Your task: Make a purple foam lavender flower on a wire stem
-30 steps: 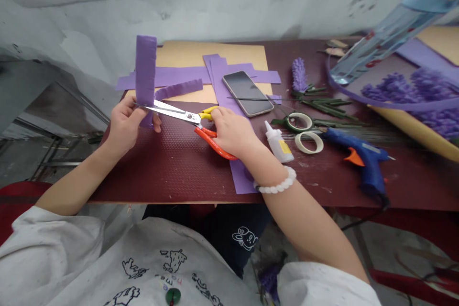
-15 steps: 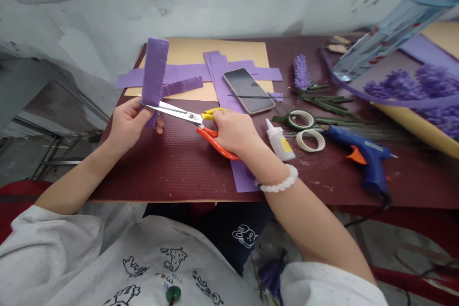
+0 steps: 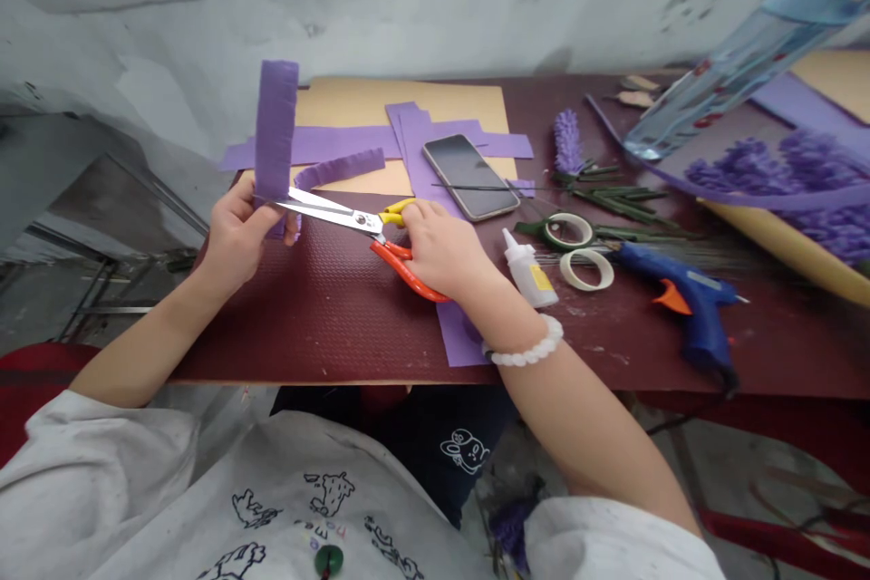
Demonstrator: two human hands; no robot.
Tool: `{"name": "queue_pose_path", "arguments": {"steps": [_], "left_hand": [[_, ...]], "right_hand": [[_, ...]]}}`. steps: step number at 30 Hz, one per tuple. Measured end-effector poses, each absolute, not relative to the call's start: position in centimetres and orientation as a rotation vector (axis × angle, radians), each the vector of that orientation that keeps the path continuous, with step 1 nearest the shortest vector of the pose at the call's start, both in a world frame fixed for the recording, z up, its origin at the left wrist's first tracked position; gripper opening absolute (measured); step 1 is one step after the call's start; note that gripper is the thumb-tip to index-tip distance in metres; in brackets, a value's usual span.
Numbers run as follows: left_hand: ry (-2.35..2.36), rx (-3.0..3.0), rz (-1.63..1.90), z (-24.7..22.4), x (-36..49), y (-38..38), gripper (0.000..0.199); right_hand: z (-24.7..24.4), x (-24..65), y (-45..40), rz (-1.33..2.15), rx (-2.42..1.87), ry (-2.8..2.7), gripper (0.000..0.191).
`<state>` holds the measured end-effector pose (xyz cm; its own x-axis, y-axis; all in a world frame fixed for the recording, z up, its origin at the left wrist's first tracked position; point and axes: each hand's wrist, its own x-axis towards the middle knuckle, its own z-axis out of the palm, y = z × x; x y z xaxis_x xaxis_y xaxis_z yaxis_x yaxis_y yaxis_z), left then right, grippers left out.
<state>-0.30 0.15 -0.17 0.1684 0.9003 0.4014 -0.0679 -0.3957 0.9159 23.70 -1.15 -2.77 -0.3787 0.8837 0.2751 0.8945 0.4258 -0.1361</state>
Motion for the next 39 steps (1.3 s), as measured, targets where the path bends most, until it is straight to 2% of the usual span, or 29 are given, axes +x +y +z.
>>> {"name": "queue_pose_path", "arguments": {"steps": [11,22,34,39], "left_hand": [[0.955,1.564,1.277,-0.21,-0.16,-0.05,0.006],[0.936,1.559,1.277,-0.33,-0.29,0.22,0.004],[1.013,1.526,1.197,0.03,-0.15,0.01,0.019],[0.984,1.555,1.244,-0.06,-0.19,0.08,0.011]], "right_hand": [[-2.15,23.42,-1.60,0.053,-1.625,-2.383,0.041],[-2.13,23.35,-1.55,0.062,-1.606,-2.352,0.044],[-1.92,23.37,-1.57,0.072,-1.644,-2.355,0.042],[-1.84,23.36,-1.63,0.061,-1.630,-2.354,0.041]]}}
